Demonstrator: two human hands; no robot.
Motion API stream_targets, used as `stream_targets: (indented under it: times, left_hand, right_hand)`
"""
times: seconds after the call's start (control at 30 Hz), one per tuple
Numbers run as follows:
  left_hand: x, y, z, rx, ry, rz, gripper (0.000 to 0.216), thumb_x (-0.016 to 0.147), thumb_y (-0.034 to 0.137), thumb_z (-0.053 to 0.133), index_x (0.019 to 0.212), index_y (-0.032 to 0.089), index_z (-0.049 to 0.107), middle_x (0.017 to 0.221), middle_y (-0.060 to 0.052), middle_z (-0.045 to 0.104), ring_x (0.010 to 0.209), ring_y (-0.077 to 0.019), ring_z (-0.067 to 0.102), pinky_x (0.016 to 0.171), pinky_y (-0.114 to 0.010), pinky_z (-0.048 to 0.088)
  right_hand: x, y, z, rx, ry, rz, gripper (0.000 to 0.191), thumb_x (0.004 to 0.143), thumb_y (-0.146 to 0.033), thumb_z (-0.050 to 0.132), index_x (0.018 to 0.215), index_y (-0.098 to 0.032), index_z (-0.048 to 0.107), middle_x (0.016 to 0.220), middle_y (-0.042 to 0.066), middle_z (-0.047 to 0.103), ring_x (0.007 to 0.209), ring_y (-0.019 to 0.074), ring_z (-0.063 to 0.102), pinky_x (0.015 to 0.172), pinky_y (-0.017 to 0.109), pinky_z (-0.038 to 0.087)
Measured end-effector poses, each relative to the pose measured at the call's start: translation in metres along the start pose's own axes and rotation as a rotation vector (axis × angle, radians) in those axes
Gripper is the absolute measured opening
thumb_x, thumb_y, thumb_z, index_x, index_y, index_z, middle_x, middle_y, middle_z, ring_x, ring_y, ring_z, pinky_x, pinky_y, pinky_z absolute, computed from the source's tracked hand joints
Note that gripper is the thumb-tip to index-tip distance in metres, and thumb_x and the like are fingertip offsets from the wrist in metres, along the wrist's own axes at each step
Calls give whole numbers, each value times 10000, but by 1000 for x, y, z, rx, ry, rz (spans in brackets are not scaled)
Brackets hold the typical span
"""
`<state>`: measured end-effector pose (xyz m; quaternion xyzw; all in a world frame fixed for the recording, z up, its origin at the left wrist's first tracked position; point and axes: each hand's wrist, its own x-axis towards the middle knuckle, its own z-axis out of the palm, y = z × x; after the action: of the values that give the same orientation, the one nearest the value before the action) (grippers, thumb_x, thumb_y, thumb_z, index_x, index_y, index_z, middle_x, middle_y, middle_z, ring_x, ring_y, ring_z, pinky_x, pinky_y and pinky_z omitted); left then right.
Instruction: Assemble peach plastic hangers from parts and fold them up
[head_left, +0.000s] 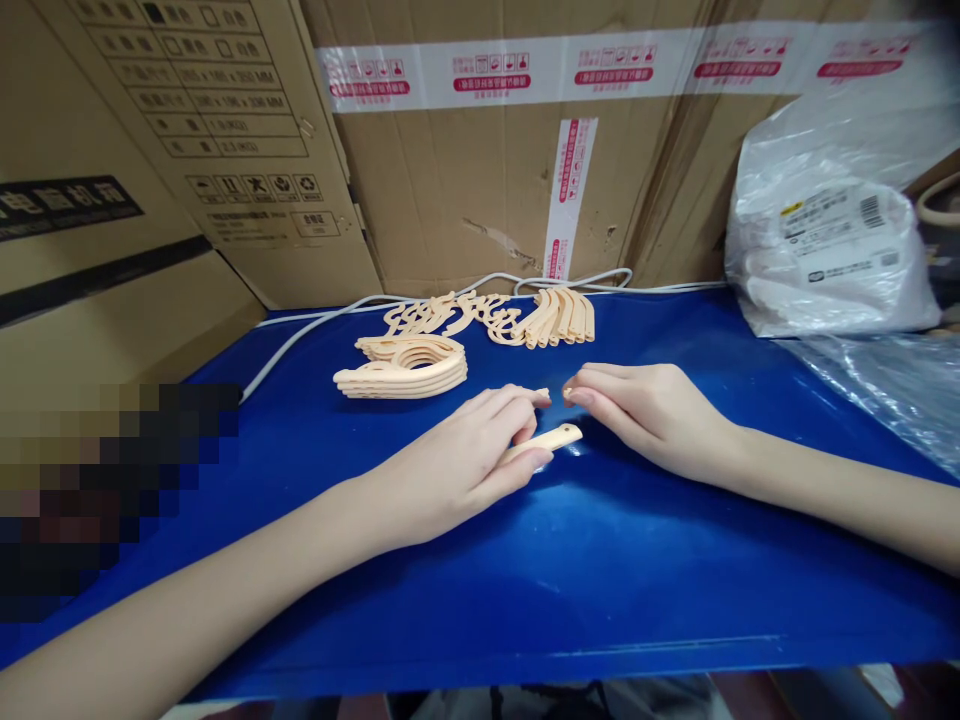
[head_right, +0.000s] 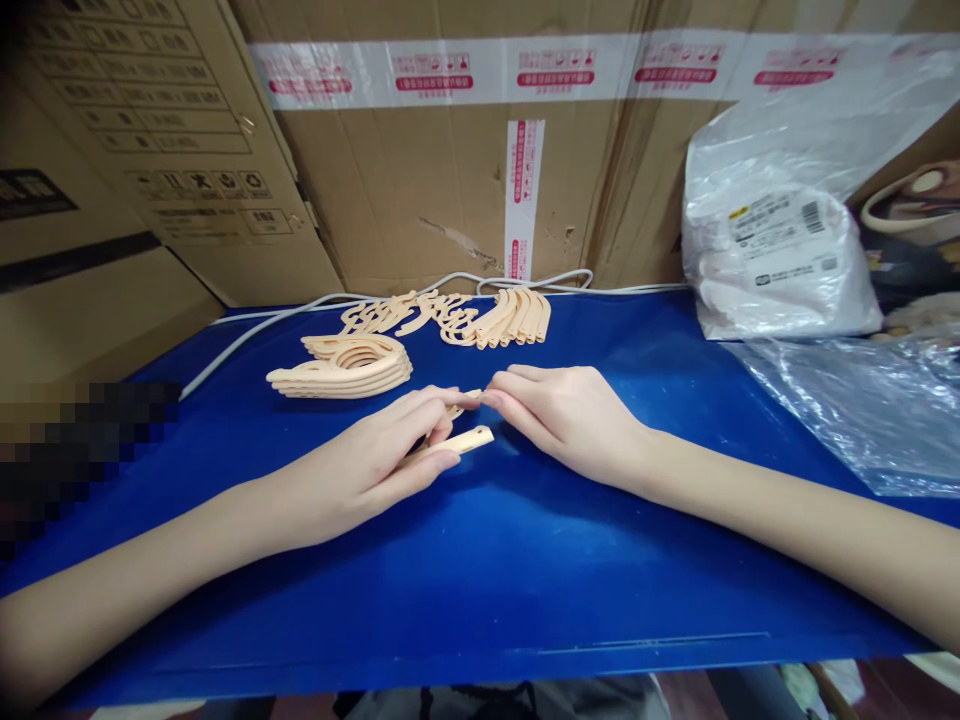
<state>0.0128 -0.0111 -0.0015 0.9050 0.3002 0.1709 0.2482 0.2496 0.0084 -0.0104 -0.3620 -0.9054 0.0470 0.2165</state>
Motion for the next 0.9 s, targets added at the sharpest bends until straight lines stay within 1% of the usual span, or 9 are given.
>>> stream_targets:
  times: [0.07,0.17,0.27,0.37,0.47,0.57,0.67,0.77,0.9]
  left_hand:
    - [0,0,0,0,12,0,212,1015,311,394,830,209,391,1143,-43,542,1171,-187,499,962,-316,388]
    - [1,-1,0,-3,26,5,192,1015,312,395,854,208,403,1224,-46,512,1163,-180,505,936,-312,398]
    - [0,-2,1,9,31,0,188,1014,314,397,858,209,401,1205,-47,524,1155,-194,516,900,-324,406]
    - [-1,-2,2,3,44,-12,200,1014,318,388,847,209,397,1240,-55,524,1173,-210,513,895,-338,409]
    - [0,-2,3,-21,65,-35,214,1015,332,379,840,209,398,1235,-63,529,1197,-222,502,925,-357,412]
    - [1,-2,3,-25,81,-39,204,1013,335,384,853,210,404,1196,-63,540,1176,-214,514,948,-366,416]
    - [2,-3,4,2,99,-32,160,1012,331,392,917,209,433,1215,-70,542,1218,-208,491,1000,-375,406]
    - [2,-6,6,82,91,-4,160,1017,331,378,996,206,475,1315,-82,502,1282,-215,447,1068,-414,377]
    - [3,-9,10,199,69,22,217,1023,321,343,986,195,515,1438,-92,417,1325,-234,418,1149,-491,310]
  right_hand:
    - [0,-2,0,-12,-49,37,400,1039,-391,254,890,-192,567,823,37,651,732,155,626,659,257,395]
    - [-1,-5,2,4,-124,53,430,1038,-416,208,857,-194,528,686,7,590,594,145,579,594,256,367]
    - [-2,-9,4,38,-138,59,393,1035,-410,197,871,-200,486,618,-21,525,514,135,521,551,254,329]
    - [-3,-11,4,48,-128,87,375,1033,-412,197,871,-207,466,595,-33,494,499,136,500,544,257,304]
    - [-3,-11,3,84,-123,108,382,1028,-452,219,858,-211,462,603,-31,510,517,137,498,554,257,298]
    - [-2,-11,3,151,-140,131,366,1002,-509,323,874,-209,490,644,-20,567,553,140,523,563,255,297]
    - [-2,-12,3,200,-149,147,366,985,-529,374,891,-205,517,679,-10,604,575,143,541,572,254,301]
    - [-2,-13,3,202,-164,167,375,988,-531,365,889,-205,520,685,-6,608,584,146,543,573,255,297]
    - [0,-12,1,176,-208,165,392,997,-531,332,839,-209,491,653,-12,585,562,143,525,548,254,275]
